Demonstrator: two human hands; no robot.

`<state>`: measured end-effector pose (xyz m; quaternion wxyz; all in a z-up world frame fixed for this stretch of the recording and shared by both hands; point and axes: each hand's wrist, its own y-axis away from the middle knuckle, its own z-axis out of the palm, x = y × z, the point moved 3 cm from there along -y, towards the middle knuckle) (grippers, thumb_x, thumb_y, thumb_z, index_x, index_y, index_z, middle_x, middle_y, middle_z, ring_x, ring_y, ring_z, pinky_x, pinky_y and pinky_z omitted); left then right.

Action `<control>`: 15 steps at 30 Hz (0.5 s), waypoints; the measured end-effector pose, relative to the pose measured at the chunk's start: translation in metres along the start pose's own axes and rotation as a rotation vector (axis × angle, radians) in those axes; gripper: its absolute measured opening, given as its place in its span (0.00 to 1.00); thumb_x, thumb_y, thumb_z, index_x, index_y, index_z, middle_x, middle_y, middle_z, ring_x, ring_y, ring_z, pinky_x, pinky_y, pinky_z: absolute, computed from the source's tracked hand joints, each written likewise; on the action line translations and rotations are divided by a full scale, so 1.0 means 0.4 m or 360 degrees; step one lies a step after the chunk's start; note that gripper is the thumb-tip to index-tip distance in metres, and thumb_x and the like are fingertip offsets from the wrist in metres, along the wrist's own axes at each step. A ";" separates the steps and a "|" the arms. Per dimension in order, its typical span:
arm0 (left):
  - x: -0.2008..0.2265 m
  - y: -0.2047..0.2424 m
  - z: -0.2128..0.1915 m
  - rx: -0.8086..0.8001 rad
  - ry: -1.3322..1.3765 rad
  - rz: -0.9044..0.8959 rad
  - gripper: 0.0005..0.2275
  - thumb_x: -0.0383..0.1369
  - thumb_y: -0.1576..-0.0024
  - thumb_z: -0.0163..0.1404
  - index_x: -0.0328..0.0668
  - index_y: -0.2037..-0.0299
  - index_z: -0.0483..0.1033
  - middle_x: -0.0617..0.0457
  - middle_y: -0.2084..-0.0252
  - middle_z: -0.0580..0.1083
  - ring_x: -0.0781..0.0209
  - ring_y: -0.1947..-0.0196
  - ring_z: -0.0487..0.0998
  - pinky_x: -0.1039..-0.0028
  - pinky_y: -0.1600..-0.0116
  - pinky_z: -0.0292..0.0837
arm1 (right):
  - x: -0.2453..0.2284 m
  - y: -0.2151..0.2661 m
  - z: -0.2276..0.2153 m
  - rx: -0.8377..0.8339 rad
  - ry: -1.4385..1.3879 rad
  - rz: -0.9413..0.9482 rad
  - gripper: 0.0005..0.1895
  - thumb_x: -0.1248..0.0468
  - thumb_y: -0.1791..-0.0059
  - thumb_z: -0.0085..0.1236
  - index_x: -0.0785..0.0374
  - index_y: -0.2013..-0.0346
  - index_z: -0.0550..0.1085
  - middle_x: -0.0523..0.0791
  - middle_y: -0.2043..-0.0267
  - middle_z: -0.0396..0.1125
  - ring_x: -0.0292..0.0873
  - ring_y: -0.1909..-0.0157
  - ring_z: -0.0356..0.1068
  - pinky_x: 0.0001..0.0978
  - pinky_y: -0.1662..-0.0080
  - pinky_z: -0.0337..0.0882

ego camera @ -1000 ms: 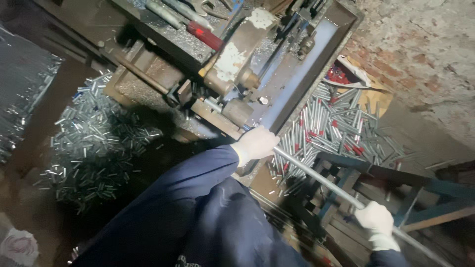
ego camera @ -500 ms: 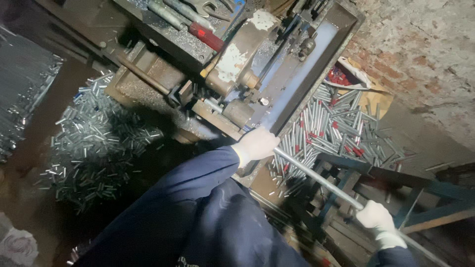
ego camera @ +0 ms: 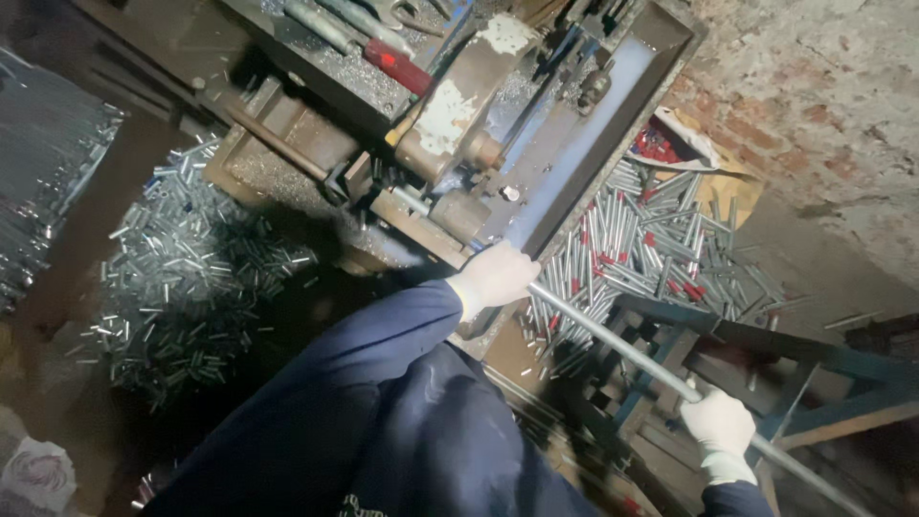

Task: The person operates a manual metal cutting machine, inserting metal rods and pulling a lever to cut them into smaller pieces. The cut pieces fall into a pile below the machine.

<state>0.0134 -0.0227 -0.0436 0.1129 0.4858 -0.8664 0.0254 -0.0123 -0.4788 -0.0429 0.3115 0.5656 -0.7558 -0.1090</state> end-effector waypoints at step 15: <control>-0.009 0.047 -0.108 -0.0039 0.1287 -0.0247 0.10 0.39 0.40 0.55 0.41 0.64 0.80 0.46 0.72 0.78 0.42 0.69 0.80 0.65 0.53 0.73 | -0.074 0.080 -0.205 -0.0410 -0.0160 -0.0252 0.31 0.53 0.50 0.55 0.77 0.44 0.80 0.64 0.45 0.77 0.63 0.38 0.75 0.53 0.40 0.74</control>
